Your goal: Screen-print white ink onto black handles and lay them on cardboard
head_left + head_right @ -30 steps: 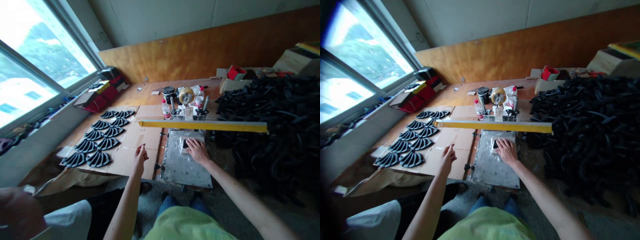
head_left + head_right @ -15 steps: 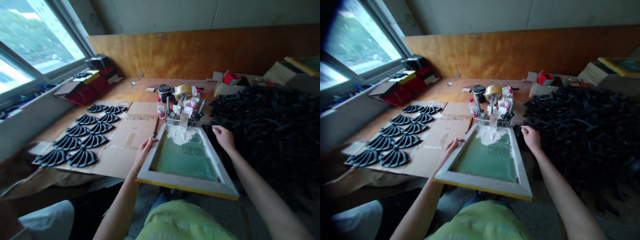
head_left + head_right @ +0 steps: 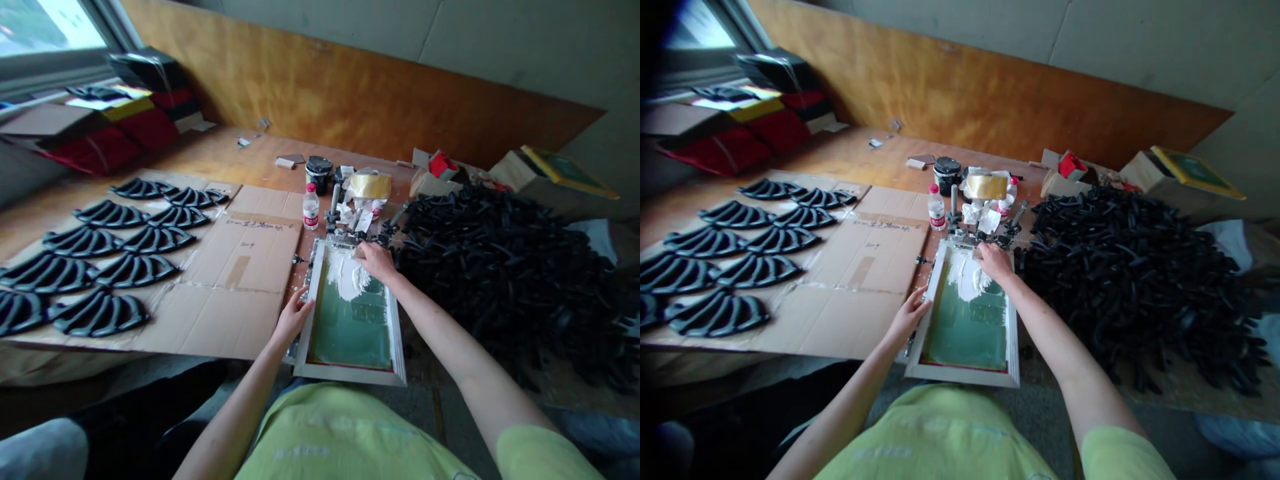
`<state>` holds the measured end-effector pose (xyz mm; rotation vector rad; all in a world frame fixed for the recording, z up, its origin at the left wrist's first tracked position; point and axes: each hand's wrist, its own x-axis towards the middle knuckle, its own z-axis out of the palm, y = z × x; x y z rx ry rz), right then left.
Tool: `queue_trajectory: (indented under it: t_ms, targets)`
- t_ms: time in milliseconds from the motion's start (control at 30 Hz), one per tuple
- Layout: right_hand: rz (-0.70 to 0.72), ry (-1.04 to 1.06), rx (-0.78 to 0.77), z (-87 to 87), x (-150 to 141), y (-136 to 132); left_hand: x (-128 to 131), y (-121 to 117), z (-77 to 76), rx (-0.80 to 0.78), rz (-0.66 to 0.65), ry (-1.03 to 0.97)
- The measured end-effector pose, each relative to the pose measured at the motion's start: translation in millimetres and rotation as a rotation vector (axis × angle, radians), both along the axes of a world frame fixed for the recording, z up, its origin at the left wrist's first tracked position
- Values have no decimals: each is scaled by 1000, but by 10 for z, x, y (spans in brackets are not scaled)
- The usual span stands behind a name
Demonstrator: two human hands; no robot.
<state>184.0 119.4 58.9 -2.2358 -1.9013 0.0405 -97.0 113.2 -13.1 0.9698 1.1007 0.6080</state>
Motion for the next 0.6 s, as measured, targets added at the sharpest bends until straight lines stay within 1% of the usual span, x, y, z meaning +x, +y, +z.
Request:
queue_trajectory:
  t_ms: [67, 167, 233, 300, 367, 433, 533, 600]
  targets:
    - [-10, -29, -51, 35, 26, -43, -7, 3, -16, -1, -2, 1]
    - [-90, -99, -39, 53, 28, -102, -5, 4, -40, 11, -13, -12]
    - [-110, -133, -16, 21, -30, -144, -1, 7, -56, 10, -22, -23]
    - [-80, -136, 8, -35, -138, -214, -2, 11, -71, -1, -31, -33]
    - [30, -118, 22, -90, -263, -338, -6, 17, -85, 1, -43, -42]
    - [207, -83, 10, -114, -351, -506, -13, 19, -100, 19, -55, -46]
    - [455, -30, -28, -63, -351, -715, -16, 13, -114, 34, -61, -46]
    - [533, 22, -59, 3, -291, -740, -11, 4, -111, 38, -50, -34]
